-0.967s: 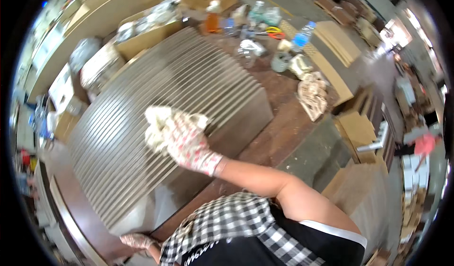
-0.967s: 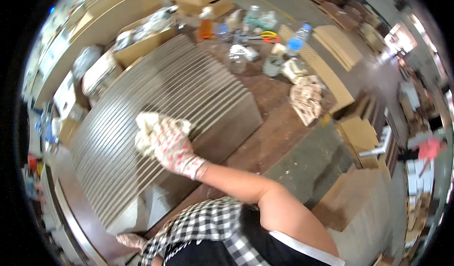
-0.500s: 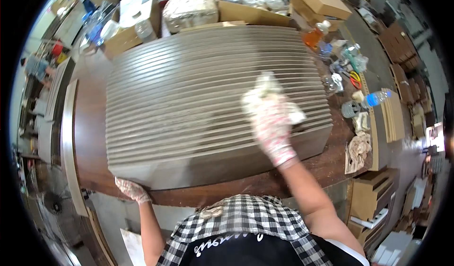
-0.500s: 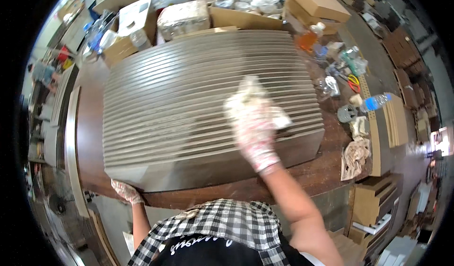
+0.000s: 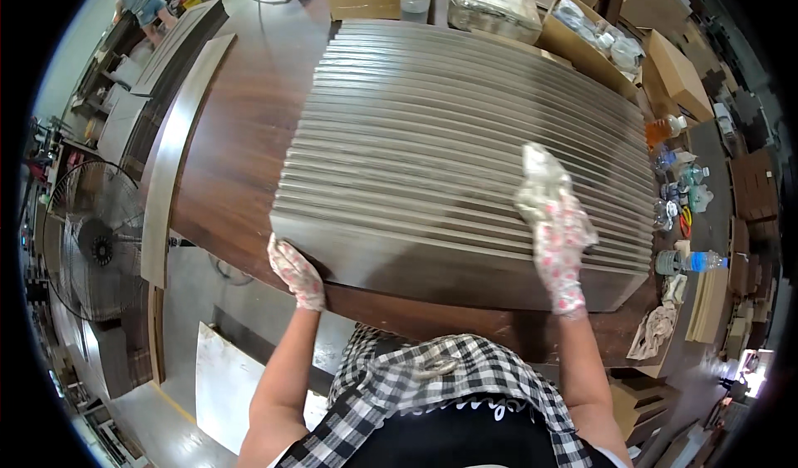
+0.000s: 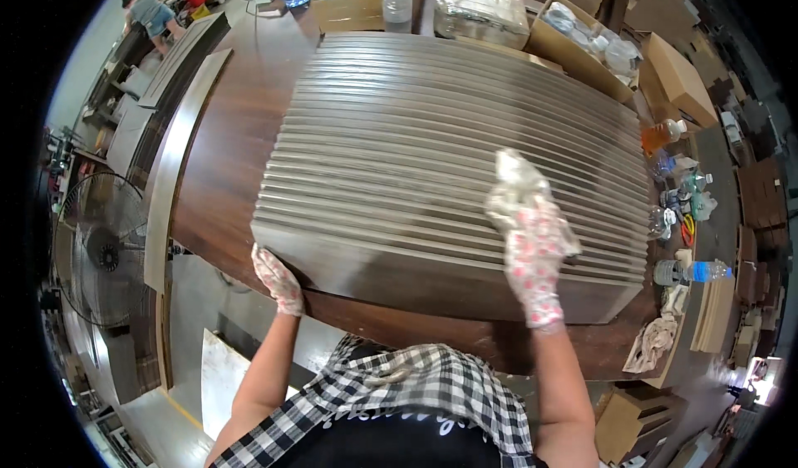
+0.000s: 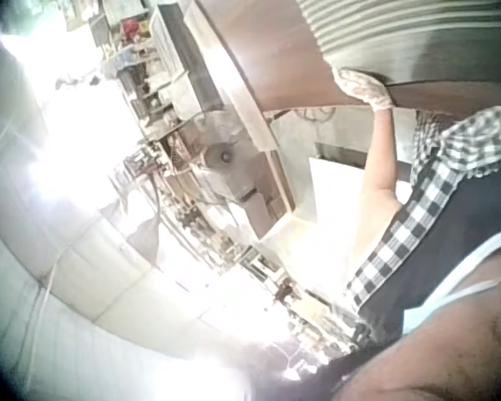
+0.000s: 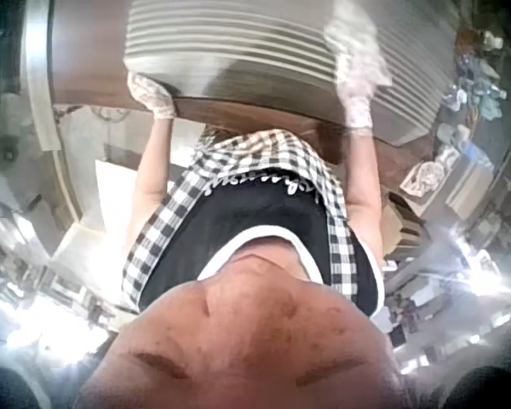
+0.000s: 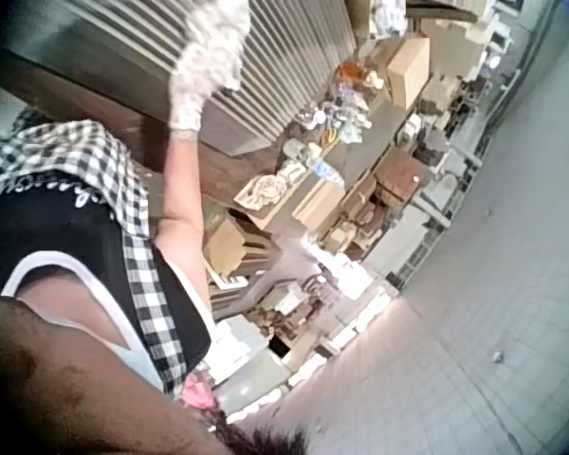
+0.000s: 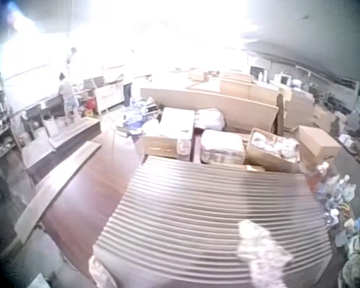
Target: The person wipes down a grooved panel with a cloth, then wipes, rubs, and sands wooden planks using a cloth and a small block.
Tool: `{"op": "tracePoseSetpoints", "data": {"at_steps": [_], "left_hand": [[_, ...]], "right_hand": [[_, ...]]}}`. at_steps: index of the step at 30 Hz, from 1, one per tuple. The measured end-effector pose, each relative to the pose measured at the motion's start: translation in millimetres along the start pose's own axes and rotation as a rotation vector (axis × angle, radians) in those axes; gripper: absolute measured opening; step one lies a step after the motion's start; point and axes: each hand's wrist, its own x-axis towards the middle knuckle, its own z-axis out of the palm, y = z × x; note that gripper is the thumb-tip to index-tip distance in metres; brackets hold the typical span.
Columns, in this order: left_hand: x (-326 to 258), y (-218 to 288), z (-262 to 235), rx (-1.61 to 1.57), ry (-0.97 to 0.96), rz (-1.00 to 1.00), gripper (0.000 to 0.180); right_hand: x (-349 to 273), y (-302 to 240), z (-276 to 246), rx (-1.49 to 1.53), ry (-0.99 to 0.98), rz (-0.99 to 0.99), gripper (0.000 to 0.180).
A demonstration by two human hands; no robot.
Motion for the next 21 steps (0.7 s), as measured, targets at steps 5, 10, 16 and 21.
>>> {"op": "tracePoseSetpoints", "data": {"at_steps": [5, 10, 16, 21], "left_hand": [[5.4, 17.6, -27.6, -0.224, -0.334, -0.024, 0.046], [34.4, 17.1, -32.8, -0.188, -0.563, 0.158, 0.069], [87.7, -0.3, -29.5, -0.304, -0.767, 0.357, 0.089], [96.9, 9.0, -24.7, -0.381, -0.857, 0.483, 0.080]], "right_hand": [[40.9, -192.0, 78.4, -0.177, 0.137, -0.632, 0.036], [71.4, -308.8, 140.0, 0.236, -0.305, -0.674, 0.037], [52.1, -247.1, 67.4, 0.615, -0.003, -0.350, 0.034], [6.1, -168.2, 46.9, -0.171, -0.089, -0.383, 0.026]]}}
